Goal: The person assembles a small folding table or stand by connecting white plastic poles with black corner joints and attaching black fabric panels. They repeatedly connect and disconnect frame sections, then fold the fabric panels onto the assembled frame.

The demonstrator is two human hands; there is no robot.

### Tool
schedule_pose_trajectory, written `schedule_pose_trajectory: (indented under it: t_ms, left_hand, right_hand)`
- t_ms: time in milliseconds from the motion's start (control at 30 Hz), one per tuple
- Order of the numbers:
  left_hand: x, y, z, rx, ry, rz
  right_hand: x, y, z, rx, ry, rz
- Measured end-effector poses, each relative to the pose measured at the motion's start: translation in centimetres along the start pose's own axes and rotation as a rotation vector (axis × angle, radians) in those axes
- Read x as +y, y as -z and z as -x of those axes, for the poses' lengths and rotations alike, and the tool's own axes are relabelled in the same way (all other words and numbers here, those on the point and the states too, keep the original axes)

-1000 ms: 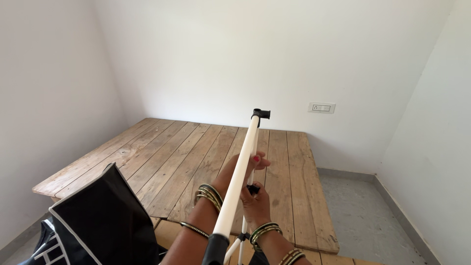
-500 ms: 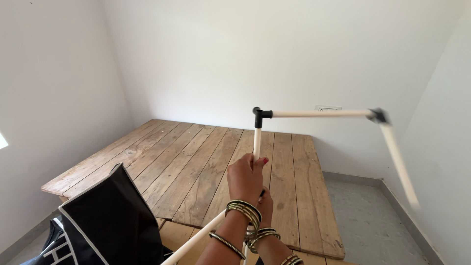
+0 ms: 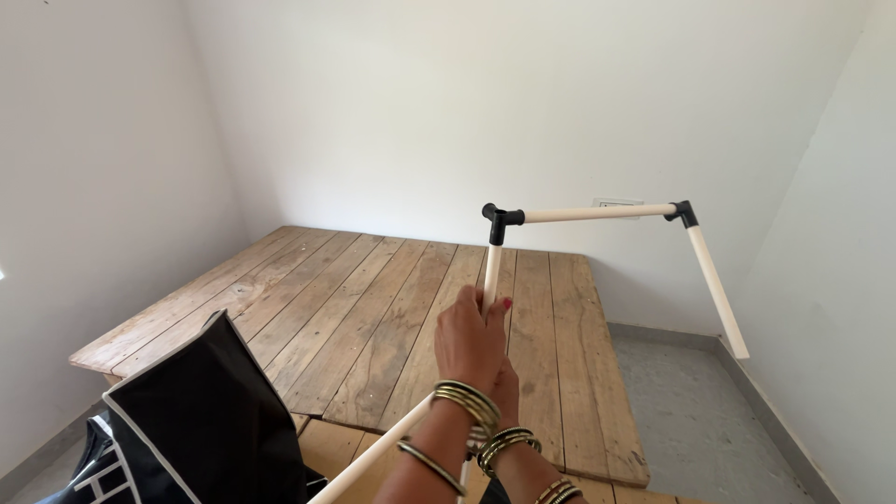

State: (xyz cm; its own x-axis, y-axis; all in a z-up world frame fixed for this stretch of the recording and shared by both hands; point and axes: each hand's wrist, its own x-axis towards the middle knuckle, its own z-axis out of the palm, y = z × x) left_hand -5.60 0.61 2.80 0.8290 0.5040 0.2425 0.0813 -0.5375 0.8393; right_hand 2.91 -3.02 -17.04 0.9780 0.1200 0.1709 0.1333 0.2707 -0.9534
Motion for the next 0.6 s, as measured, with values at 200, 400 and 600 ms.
schedule_pose_trajectory:
  t_ms: [200, 400, 600]
  left_hand:
    - [-1.9, 0.3, -2.4, -0.245, -0.339, 0.440]
    - [-0.3, 1.4, -0.5, -0.150, -0.117, 0.168]
    - [1.7, 2.5, 0.7, 0.016, -0.054, 0.186]
  right_hand:
    - [-2.6, -0.6, 1.8, 0.030, -0.025, -0.026]
    - [-3.5, -1.2, 2.5, 0.066, -0.025, -0.123]
    - [-2.9, -1.3, 2.3, 0.038, -0.001, -0.171]
